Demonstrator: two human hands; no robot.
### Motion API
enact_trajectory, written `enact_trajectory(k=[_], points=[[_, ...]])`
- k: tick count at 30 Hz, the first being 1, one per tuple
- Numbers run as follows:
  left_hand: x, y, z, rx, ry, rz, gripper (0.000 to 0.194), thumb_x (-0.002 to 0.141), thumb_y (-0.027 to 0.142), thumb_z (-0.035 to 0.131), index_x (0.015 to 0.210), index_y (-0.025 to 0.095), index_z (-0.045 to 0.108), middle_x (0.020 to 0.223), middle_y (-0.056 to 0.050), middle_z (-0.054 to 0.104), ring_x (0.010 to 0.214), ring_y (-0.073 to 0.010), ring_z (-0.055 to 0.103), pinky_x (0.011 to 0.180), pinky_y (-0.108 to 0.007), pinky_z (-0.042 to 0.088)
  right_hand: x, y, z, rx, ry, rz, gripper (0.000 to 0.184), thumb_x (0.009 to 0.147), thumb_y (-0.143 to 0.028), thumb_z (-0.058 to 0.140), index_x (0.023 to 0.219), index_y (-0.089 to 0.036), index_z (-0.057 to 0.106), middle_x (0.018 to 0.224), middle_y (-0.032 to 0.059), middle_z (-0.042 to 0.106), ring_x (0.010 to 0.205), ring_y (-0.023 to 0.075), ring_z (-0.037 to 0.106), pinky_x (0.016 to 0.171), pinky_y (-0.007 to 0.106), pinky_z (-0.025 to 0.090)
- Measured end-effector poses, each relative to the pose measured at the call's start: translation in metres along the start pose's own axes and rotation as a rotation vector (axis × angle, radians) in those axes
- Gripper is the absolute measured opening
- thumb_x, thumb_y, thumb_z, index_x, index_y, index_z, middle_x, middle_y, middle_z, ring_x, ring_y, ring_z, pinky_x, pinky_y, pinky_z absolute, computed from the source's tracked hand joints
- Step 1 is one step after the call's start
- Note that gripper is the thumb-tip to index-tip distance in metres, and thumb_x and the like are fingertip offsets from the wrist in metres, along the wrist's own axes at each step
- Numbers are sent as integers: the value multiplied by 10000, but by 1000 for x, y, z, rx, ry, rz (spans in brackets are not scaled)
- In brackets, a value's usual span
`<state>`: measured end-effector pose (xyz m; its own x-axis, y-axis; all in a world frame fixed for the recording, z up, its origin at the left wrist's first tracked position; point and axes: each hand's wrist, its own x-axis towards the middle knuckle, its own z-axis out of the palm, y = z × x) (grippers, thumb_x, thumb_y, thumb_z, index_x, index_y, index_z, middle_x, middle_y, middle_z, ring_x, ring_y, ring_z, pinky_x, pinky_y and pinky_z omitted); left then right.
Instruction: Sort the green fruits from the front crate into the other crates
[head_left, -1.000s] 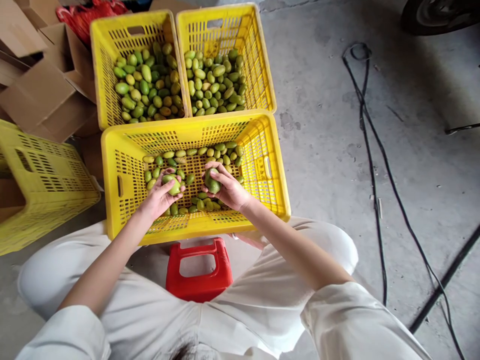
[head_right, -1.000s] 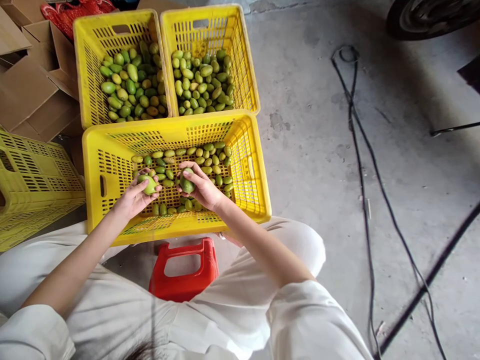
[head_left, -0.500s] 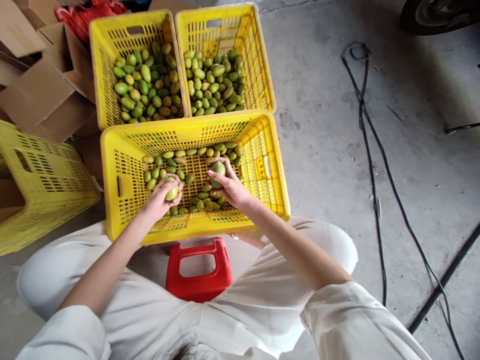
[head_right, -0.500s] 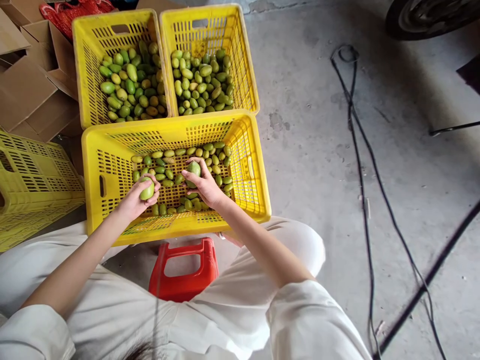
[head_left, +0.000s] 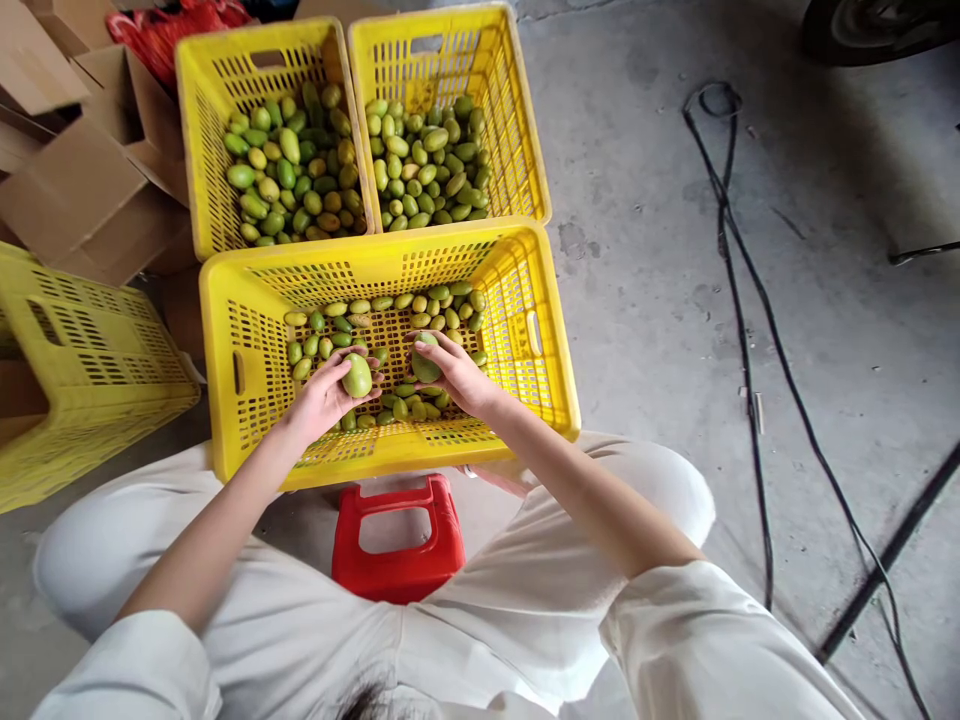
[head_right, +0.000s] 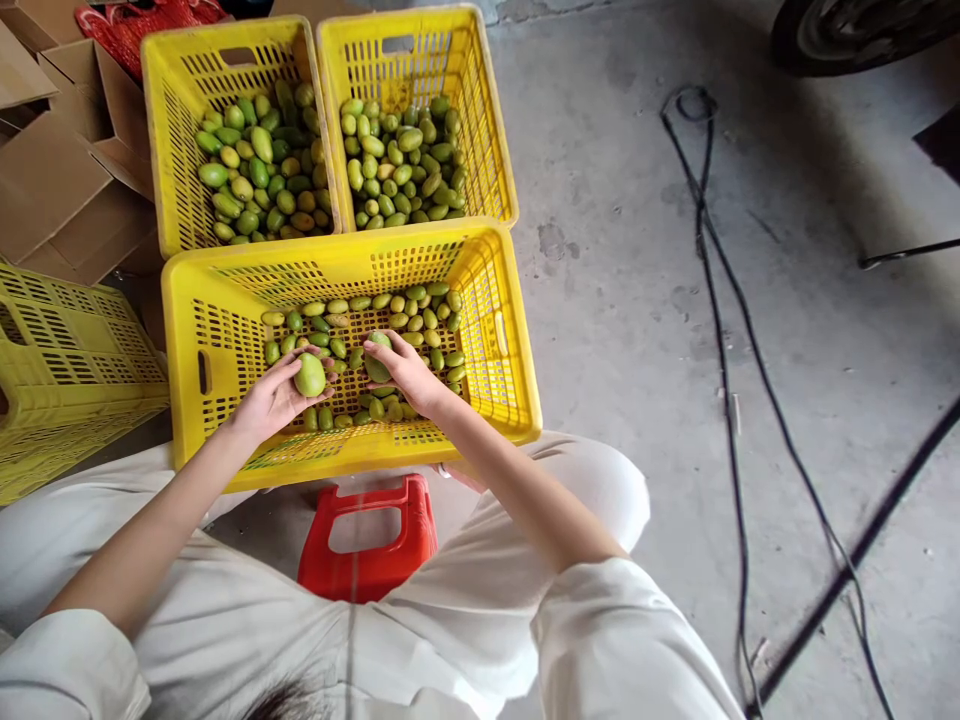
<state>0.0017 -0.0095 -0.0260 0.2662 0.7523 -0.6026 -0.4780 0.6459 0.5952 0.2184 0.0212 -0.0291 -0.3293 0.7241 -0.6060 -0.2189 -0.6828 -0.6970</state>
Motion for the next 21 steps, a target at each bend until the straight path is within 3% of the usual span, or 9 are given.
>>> enact_trajectory(k=[2,5,8,10,13,16,19,21], points=[[-1,1,1,39,-20,23,264,715,234,784,914,176,620,877,-52,674,700,-154,647,607,-287,542,1,-1,-1,96,-38,35,264,747,-319,672,977,-233,574,978,9,639,843,176,668,660,298,581],[-3,3,3,61,-54,32,251,696,205,794,822,175,579,677,14,591,520,-87,548,478,-201,443,0,-2,-1,192,-92,39,359,663,-216,732,960,-234,531,936,-16,662,827,172,691,726,318,580],[-4,6,4,73,-47,10,218,723,215,769,794,180,565,600,46,531,418,-51,463,404,-157,353,-2,-1,0,176,-109,11,424,620,-206,805,914,-232,500,765,-49,651,661,150,669,627,289,560],[-3,7,3,71,-54,-38,236,745,307,758,748,170,566,560,41,516,366,-46,419,355,-150,300,-1,1,0,146,-114,-18,395,632,-257,821,853,-227,495,641,-68,604,537,132,608,504,247,500],[-2,9,2,29,-103,-131,430,787,550,651,653,151,562,476,20,469,297,-48,332,293,-166,210,2,2,-1,120,-52,-43,302,719,-329,772,799,-224,500,568,-65,556,446,120,535,405,226,405],[-2,9,1,-15,-76,-127,456,814,577,547,704,138,604,541,-37,551,354,-100,448,312,-200,300,5,0,-3,186,20,25,200,872,-408,615,868,-224,537,565,-45,549,446,124,515,412,227,393],[0,5,1,-68,54,-51,220,778,318,567,902,150,634,802,-79,680,597,-171,638,476,-267,503,7,-4,-6,325,-24,131,254,949,-450,476,1020,-224,567,631,-11,598,551,151,580,511,257,479],[2,3,1,-72,140,-10,287,702,154,575,985,171,615,937,-69,699,748,-191,685,623,-311,569,8,-4,-6,406,-54,159,211,917,-365,514,1062,-222,564,718,10,642,679,181,644,628,310,544]])
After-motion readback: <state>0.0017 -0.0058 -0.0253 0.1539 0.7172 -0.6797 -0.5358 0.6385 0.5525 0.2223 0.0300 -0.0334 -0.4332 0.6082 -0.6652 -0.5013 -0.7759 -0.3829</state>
